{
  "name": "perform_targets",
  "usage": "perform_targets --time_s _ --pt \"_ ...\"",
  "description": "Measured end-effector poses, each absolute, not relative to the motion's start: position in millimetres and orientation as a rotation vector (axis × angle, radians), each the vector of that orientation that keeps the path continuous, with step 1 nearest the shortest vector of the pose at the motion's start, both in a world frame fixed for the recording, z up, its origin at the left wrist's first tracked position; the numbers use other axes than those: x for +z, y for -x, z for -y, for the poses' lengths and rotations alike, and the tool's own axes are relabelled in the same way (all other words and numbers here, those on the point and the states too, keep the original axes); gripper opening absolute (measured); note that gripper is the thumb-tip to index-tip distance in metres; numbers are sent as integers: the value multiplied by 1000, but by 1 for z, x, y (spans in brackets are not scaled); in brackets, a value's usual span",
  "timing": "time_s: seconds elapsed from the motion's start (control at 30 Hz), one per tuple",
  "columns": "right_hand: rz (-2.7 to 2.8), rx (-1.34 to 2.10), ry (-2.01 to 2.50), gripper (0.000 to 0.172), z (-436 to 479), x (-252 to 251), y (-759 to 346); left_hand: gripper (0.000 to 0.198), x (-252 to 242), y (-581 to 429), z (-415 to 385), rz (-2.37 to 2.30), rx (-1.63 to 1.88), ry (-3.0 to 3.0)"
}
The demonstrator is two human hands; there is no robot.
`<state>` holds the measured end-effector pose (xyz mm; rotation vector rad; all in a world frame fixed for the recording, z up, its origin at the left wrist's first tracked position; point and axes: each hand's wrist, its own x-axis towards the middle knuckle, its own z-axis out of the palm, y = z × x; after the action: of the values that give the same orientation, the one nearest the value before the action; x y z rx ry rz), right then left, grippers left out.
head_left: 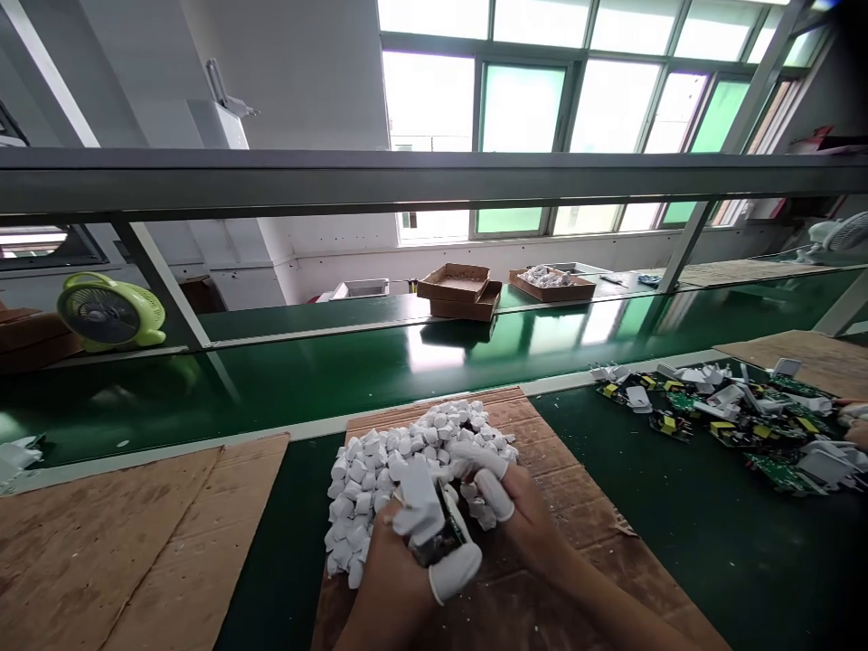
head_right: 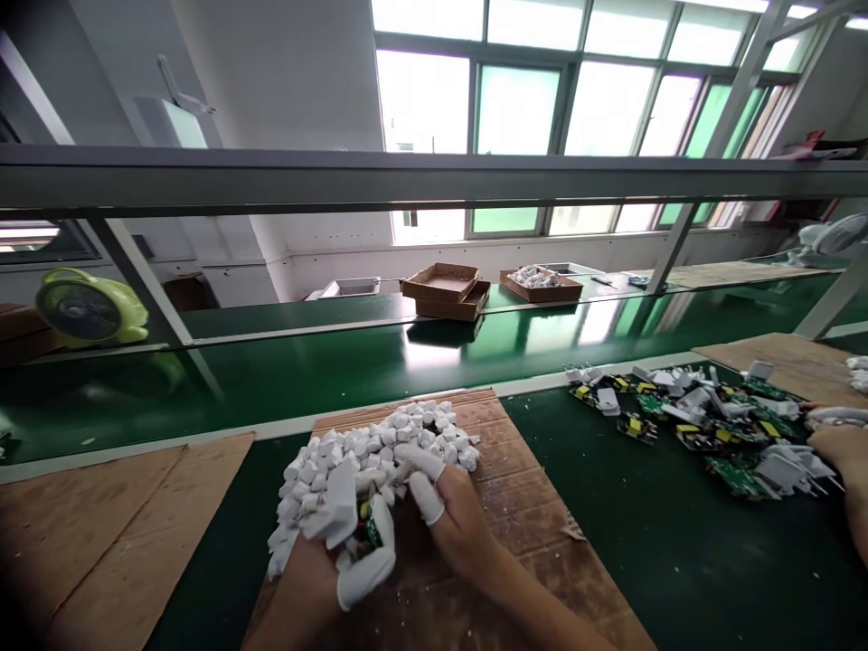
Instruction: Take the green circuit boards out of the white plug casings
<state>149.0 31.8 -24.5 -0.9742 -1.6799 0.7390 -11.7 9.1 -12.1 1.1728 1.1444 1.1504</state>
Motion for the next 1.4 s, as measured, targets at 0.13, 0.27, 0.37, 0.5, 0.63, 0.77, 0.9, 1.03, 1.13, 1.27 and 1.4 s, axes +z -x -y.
perform_targets --time_s 0.13,0.27,0.37,0.5,0.63,0.77,0.9,1.03,1.13,1.27,1.4 --pt "1773 460 1221 29 -53 -25 -171 55 1 16 -11 -1205 1300 -1004" --pt "1966 290 1379 22 -60 -27 -176 51 8 18 -18 -1214 1347 -1005" --pt "2178 169 1454 18 -56 -28 -168 56 9 18 -20 -1193 1343 -976" --pt "2357 41 1577 12 -51 -32 -156 56 5 18 -20 -1177 1320 -1002" --pt "2449 20 1606 13 -51 -36 -153 64 -3 18 -23 -1180 1279 -1029" --pt "2507 21 1539 19 -51 -33 -156 70 -8 19 -25 -1201 1257 -1005" --pt "2584 48 1422 20 -50 -27 -162 79 -7 19 -25 -1210 1248 -996" --pt "2651 39 1348 22 -47 -23 -164 77 -7 19 -25 -1202 1235 -1015" --pt "2664 30 1373 21 -46 -22 -164 76 -8 19 -26 -1207 1240 -1012" --pt "2656 38 1397 18 -43 -18 -162 76 -7 19 -26 -1236 1234 -1009" --pt "2669 63 1404 18 -41 -16 -162 62 -4 20 -24 -1361 1220 -1216"
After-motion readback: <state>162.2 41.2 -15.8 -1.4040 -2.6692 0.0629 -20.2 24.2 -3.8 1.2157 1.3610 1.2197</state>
